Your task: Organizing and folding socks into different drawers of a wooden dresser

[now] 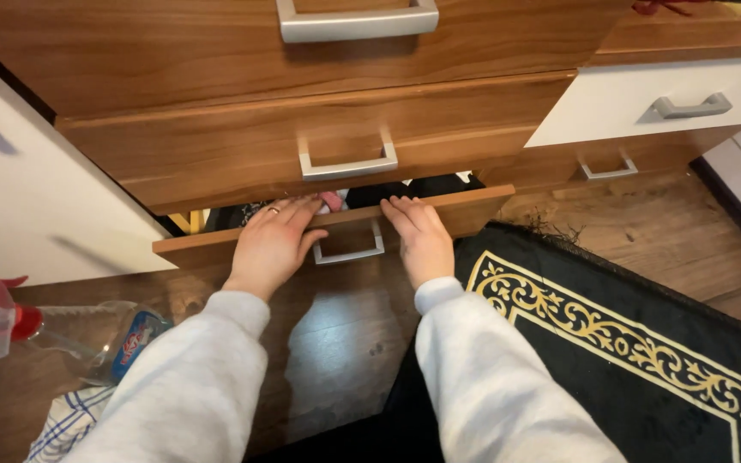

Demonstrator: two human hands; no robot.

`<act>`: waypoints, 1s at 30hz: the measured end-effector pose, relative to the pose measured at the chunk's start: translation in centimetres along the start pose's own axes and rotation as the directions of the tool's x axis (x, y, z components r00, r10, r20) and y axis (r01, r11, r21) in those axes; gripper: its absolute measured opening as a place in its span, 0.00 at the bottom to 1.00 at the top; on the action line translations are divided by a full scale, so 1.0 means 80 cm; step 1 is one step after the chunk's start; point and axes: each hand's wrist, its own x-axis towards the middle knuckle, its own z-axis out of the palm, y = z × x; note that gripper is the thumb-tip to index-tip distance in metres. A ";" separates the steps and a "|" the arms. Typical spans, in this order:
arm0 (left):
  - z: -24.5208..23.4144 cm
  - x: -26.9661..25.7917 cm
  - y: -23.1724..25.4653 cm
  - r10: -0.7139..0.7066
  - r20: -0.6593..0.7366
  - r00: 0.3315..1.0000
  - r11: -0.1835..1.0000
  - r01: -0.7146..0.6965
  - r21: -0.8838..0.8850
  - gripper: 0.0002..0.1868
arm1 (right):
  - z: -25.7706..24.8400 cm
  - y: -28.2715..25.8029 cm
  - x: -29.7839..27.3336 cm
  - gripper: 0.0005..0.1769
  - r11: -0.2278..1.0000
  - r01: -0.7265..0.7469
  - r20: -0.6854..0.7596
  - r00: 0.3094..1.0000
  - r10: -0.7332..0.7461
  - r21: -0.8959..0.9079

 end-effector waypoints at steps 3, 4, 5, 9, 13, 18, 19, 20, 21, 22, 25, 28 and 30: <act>-0.043 -0.009 0.007 0.162 -0.217 0.963 0.980 -0.184 -0.082 0.17 | -0.003 0.002 0.005 0.18 1.000 -0.013 0.017 1.000 0.012 0.028; -0.043 -0.013 0.006 0.163 -0.216 0.963 0.979 -0.185 -0.083 0.17 | -0.006 -0.003 0.011 0.18 1.000 -0.014 0.018 1.000 0.014 0.028; -0.042 -0.018 0.005 0.180 -0.227 0.957 0.982 -0.186 -0.008 0.17 | -0.008 -0.007 0.018 0.14 0.999 -0.003 -0.032 0.999 0.002 -0.034; -0.033 -0.017 0.006 0.240 -0.201 0.950 0.971 -0.234 0.056 0.16 | 0.017 0.008 0.034 0.11 0.976 -0.014 -0.129 0.992 -0.014 -0.217; -0.004 -0.018 0.006 0.266 -0.147 0.953 0.963 -0.255 0.087 0.17 | 0.019 0.008 0.049 0.09 0.932 -0.012 -0.133 0.990 -0.039 -0.362; 0.017 -0.017 0.013 0.243 -0.024 0.970 0.943 -0.230 0.241 0.31 | 0.012 0.011 0.073 0.11 0.930 0.129 -0.147 0.971 -0.189 -0.344; 0.019 -0.017 0.015 0.249 -0.025 0.968 0.942 -0.236 0.240 0.31 | 0.016 0.014 0.074 0.11 0.930 0.124 -0.150 0.971 -0.185 -0.347; 0.021 -0.018 0.018 0.215 0.024 0.976 0.932 -0.213 0.294 0.35 | 0.019 0.017 0.074 0.10 0.925 0.141 -0.152 0.967 -0.205 -0.352; 0.022 -0.019 0.020 0.178 0.071 0.981 0.918 -0.192 0.347 0.38 | 0.022 0.019 0.074 0.09 0.921 0.158 -0.153 0.962 -0.225 -0.357; 0.018 -0.017 0.027 0.184 0.072 0.980 0.917 -0.197 0.347 0.38 | 0.023 0.023 0.071 0.09 0.921 0.153 -0.156 0.963 -0.221 -0.358; 0.015 -0.012 0.047 0.149 0.079 0.986 0.906 -0.168 0.389 0.43 | 0.017 0.035 0.057 0.07 0.920 0.131 -0.132 0.973 -0.191 -0.369; 0.030 -0.001 0.070 0.150 0.080 0.985 0.922 -0.169 0.350 0.43 | -0.013 0.052 0.039 0.07 0.928 0.091 -0.086 0.988 -0.130 -0.363; 0.043 0.017 0.090 0.188 0.124 0.974 0.928 -0.218 0.303 0.41 | -0.041 0.070 0.032 0.08 0.923 0.083 -0.078 0.990 -0.121 -0.376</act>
